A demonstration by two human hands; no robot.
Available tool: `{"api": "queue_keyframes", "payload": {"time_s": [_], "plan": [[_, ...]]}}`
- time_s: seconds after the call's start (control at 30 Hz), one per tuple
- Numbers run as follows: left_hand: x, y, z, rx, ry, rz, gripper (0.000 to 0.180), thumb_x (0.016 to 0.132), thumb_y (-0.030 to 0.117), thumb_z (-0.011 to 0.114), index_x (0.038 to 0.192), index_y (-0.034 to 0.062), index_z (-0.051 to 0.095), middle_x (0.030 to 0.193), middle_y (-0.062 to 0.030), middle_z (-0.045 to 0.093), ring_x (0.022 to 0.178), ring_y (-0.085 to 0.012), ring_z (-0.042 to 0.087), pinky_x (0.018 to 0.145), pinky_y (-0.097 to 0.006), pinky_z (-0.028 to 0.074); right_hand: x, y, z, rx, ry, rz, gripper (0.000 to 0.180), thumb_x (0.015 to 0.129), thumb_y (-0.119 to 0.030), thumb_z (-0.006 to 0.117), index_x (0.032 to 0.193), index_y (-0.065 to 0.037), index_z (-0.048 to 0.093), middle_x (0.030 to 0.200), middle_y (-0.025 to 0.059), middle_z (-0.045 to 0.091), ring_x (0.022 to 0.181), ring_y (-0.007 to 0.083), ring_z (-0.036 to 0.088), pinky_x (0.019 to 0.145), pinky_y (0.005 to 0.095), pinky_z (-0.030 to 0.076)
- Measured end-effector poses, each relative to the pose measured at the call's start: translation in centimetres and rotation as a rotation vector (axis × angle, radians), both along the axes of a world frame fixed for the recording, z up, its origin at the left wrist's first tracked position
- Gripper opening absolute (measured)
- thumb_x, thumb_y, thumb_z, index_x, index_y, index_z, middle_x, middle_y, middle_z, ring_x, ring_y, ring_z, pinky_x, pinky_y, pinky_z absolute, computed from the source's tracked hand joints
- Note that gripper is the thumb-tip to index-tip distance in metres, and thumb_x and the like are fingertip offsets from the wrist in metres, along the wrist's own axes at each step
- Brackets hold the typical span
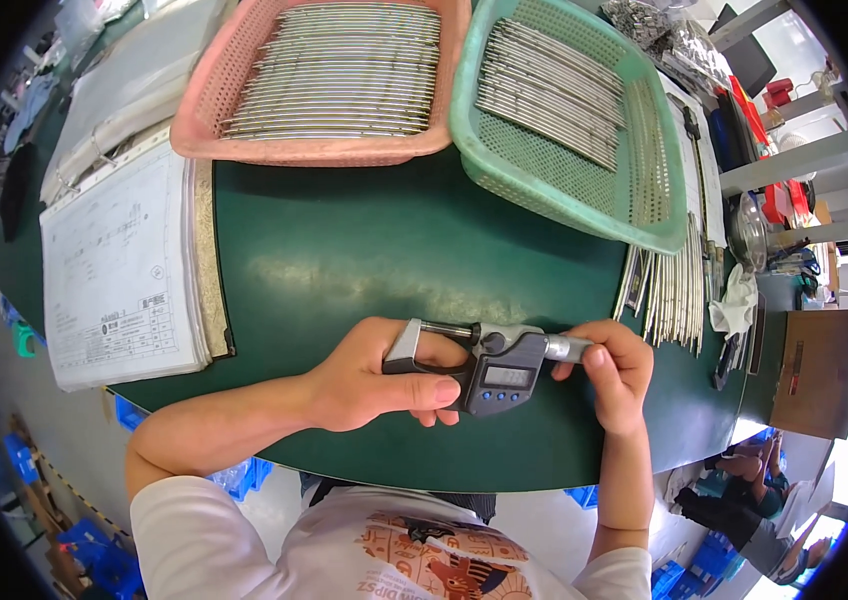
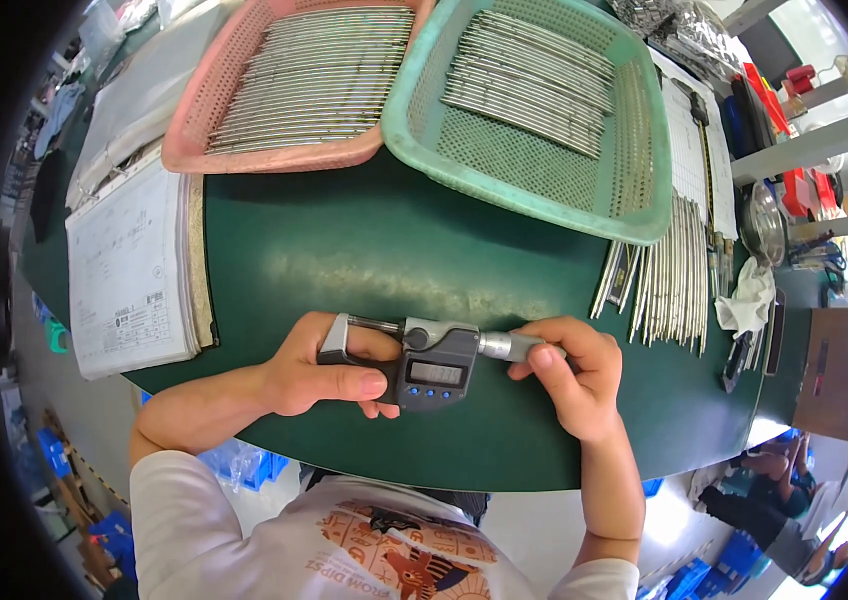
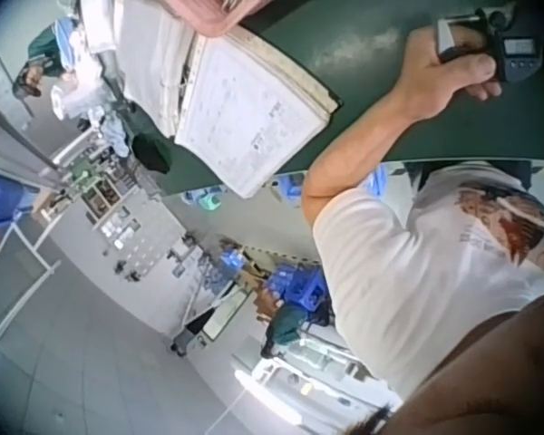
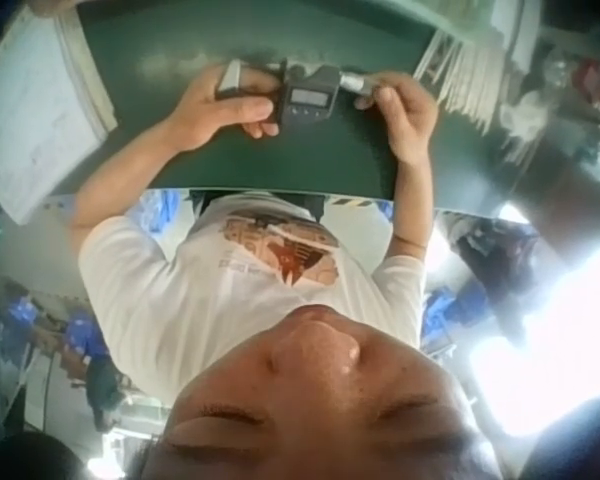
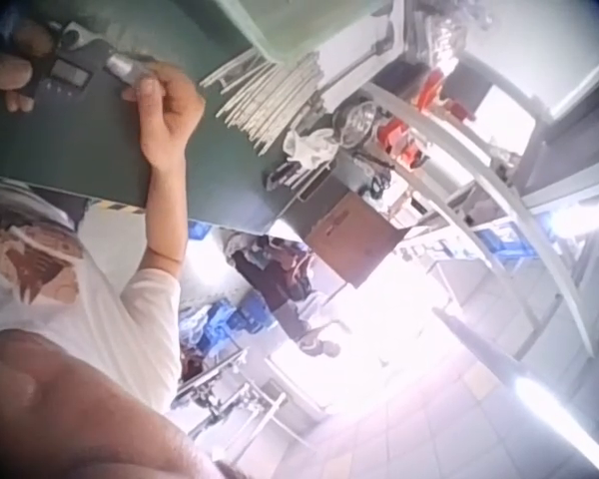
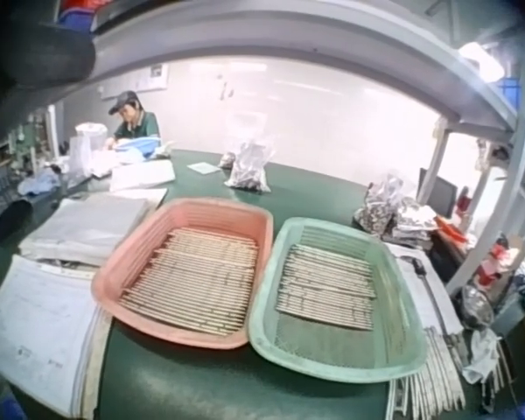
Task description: Measuring the thickness of metal rods using a digital micrometer at a factory workbench.
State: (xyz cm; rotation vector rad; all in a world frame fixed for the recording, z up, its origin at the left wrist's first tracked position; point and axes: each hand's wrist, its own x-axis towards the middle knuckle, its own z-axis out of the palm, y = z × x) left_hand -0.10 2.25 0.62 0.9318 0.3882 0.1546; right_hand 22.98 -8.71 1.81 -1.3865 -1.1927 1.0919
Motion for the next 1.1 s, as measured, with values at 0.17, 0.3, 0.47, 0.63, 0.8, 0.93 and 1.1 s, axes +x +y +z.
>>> {"api": "queue_keyframes", "payload": {"time_s": [0.17, 0.3, 0.47, 0.63, 0.8, 0.93, 1.1], "plan": [[0.0, 0.1, -0.1, 0.025, -0.011, -0.01, 0.027, 0.079, 0.018, 0.056, 0.095, -0.0039, 0.055, 0.083, -0.0089, 0.057, 0.073, -0.015, 0.057, 0.059, -0.025, 0.047, -0.8, 0.8, 0.0, 0.328, -0.084, -0.105, 0.025, 0.061, 0.005, 0.059, 0.085, 0.002, 0.053, 0.085, 0.0119, 0.054, 0.081, 0.0188, 0.053, 0.074, 0.0255, 0.042], [-0.1, 0.1, 0.0, 0.025, 0.005, -0.002, 0.028, 0.078, 0.019, 0.056, 0.095, -0.0039, 0.055, 0.083, -0.0087, 0.057, 0.073, -0.015, 0.057, 0.058, -0.025, 0.047, 0.1, 0.6, -0.7, 0.275, -0.204, -0.013, 0.025, 0.061, 0.0, 0.06, 0.085, 0.002, 0.051, 0.083, 0.0127, 0.053, 0.076, 0.0185, 0.051, 0.069, 0.0257, 0.041], [0.0, -0.1, -0.3, 0.052, -0.033, -0.047, 0.028, 0.079, 0.019, 0.057, 0.095, -0.0034, 0.055, 0.082, -0.0084, 0.057, 0.072, -0.015, 0.057, 0.058, -0.025, 0.047, 0.6, 0.3, -0.7, 0.203, -0.145, 0.008, 0.029, 0.061, -0.01, 0.062, 0.085, 0.003, 0.051, 0.081, 0.0124, 0.053, 0.071, 0.0175, 0.05, 0.066, 0.0257, 0.04], [-0.1, 0.0, -0.2, 0.024, -0.014, -0.021, 0.027, 0.079, 0.019, 0.056, 0.095, -0.0032, 0.055, 0.083, -0.0085, 0.057, 0.072, -0.0149, 0.057, 0.058, -0.025, 0.047, 0.3, 0.2, -0.9, 0.278, -0.323, -0.046, 0.033, 0.057, -0.009, 0.06, 0.085, 0.004, 0.05, 0.076, 0.0109, 0.051, 0.07, 0.0176, 0.049, 0.065, 0.0256, 0.039], [-0.2, 0.1, -0.1, -0.002, -0.024, 0.002, 0.028, 0.078, 0.018, 0.056, 0.095, -0.0042, 0.055, 0.083, -0.0093, 0.057, 0.071, -0.0155, 0.058, 0.057, -0.025, 0.047, 0.4, 0.5, -0.4, 0.286, -0.19, -0.027, 0.027, 0.059, -0.006, 0.057, 0.083, 0.002, 0.048, 0.075, 0.0098, 0.05, 0.069, 0.017, 0.048, 0.065, 0.0259, 0.038], [-0.2, 0.1, -0.2, -0.02, -0.041, 0.029, 0.029, 0.078, 0.017, 0.056, 0.096, -0.0055, 0.055, 0.084, -0.0099, 0.057, 0.071, -0.0163, 0.058, 0.056, -0.025, 0.047, 0.3, 0.0, -0.7, 0.257, -0.076, -0.176, 0.02, 0.066, -0.006, 0.055, 0.083, 0.002, 0.047, 0.074, 0.0089, 0.049, 0.065, 0.0144, 0.049, 0.06, 0.0228, 0.039], [-0.2, 0.2, -0.1, -0.04, -0.033, 0.053, 0.03, 0.077, 0.016, 0.057, 0.098, -0.0048, 0.055, 0.086, -0.0108, 0.058, 0.072, -0.0177, 0.059, 0.056, -0.025, 0.048, 1.4, -0.4, -1.1, 0.144, -0.159, -0.099, 0.021, 0.078, -0.017, 0.054, 0.084, 0.002, 0.048, 0.077, 0.0121, 0.051, 0.062, 0.0136, 0.05, 0.058, 0.0226, 0.041]]}}
